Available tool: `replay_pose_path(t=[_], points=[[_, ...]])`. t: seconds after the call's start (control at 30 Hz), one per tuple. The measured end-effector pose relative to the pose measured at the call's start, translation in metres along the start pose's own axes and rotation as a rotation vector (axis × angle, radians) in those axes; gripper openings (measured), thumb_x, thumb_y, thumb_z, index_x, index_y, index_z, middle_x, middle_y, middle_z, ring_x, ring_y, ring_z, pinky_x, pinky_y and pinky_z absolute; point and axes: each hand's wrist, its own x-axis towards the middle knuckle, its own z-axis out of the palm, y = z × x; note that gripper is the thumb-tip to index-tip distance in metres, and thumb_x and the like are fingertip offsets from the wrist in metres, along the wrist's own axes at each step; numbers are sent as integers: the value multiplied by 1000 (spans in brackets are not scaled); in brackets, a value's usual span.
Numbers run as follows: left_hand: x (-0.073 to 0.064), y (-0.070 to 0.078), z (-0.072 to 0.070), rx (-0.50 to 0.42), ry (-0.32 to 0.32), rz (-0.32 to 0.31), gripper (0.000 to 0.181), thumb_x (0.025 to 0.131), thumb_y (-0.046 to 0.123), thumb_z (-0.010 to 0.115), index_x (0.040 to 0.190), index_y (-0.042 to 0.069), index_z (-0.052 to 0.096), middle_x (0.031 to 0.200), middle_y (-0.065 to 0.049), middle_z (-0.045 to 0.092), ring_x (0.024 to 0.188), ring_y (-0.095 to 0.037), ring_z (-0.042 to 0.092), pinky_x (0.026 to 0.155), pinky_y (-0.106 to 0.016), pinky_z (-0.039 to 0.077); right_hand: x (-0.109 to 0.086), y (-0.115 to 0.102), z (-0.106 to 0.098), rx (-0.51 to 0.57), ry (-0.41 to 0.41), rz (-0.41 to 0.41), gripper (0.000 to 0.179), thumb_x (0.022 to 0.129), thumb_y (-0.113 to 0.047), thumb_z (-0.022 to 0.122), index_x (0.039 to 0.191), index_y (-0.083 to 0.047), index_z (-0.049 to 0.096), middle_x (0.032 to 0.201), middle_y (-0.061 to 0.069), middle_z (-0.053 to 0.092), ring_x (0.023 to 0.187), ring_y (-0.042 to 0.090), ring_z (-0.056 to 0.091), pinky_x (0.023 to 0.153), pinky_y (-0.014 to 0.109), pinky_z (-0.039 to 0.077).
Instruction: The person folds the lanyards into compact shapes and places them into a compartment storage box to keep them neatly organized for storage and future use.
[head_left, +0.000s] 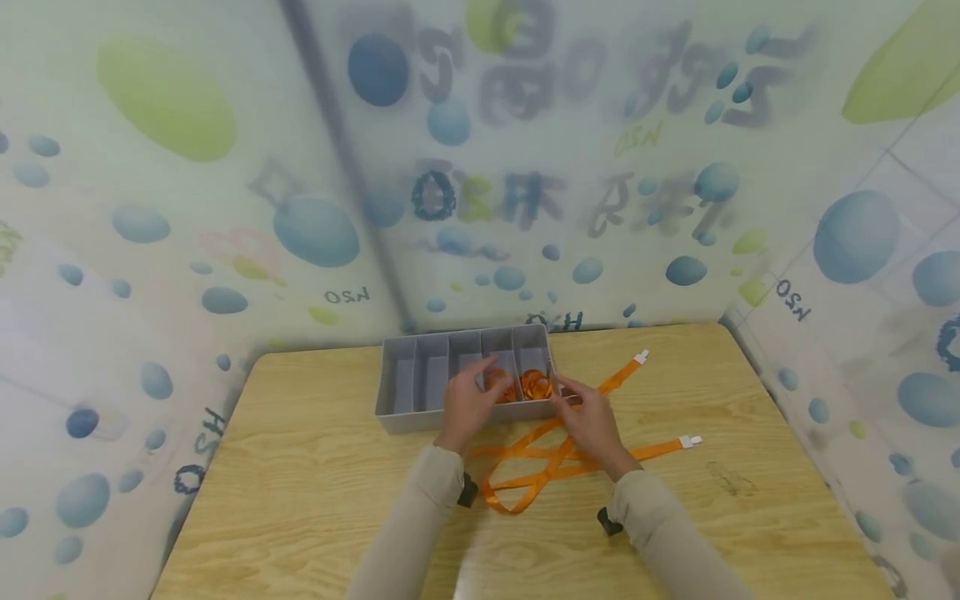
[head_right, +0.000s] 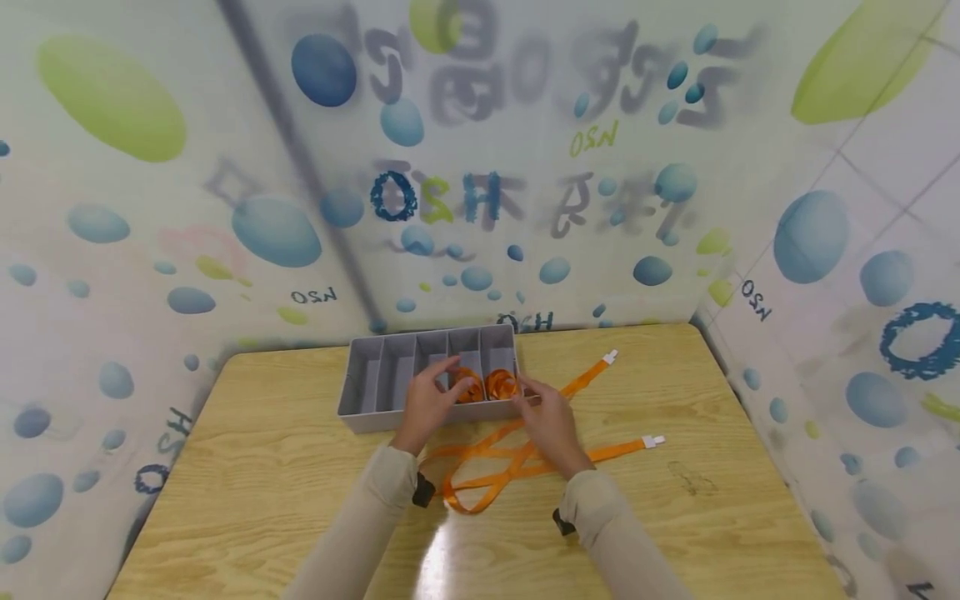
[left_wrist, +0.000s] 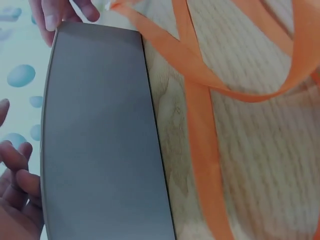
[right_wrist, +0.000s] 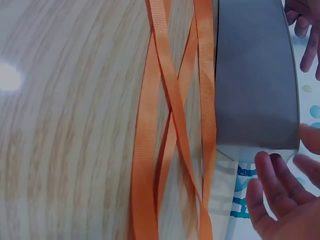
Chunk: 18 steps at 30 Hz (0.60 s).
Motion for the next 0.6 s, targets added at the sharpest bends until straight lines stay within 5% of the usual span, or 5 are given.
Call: replay_pose_path(t=[0.37, 0.6], points=[[-15, 1, 2, -86, -10, 3, 43, 86, 26, 80, 124, 8, 70, 109, -11, 72, 53, -9, 43, 50, -22, 38, -5, 11, -17, -2, -25, -3, 44, 98, -13, 65, 140, -4, 56, 112, 15, 67, 93, 29, 68, 74, 35, 58], [-25, 6, 6, -171, -59, 90, 28, 86, 21, 79, 107, 2, 75, 93, -9, 73, 50, -10, 45, 47, -23, 40, -3, 23, -32, -53, -9, -47, 40, 96, -8, 65, 136, -4, 59, 105, 15, 67, 81, 23, 66, 66, 27, 54]])
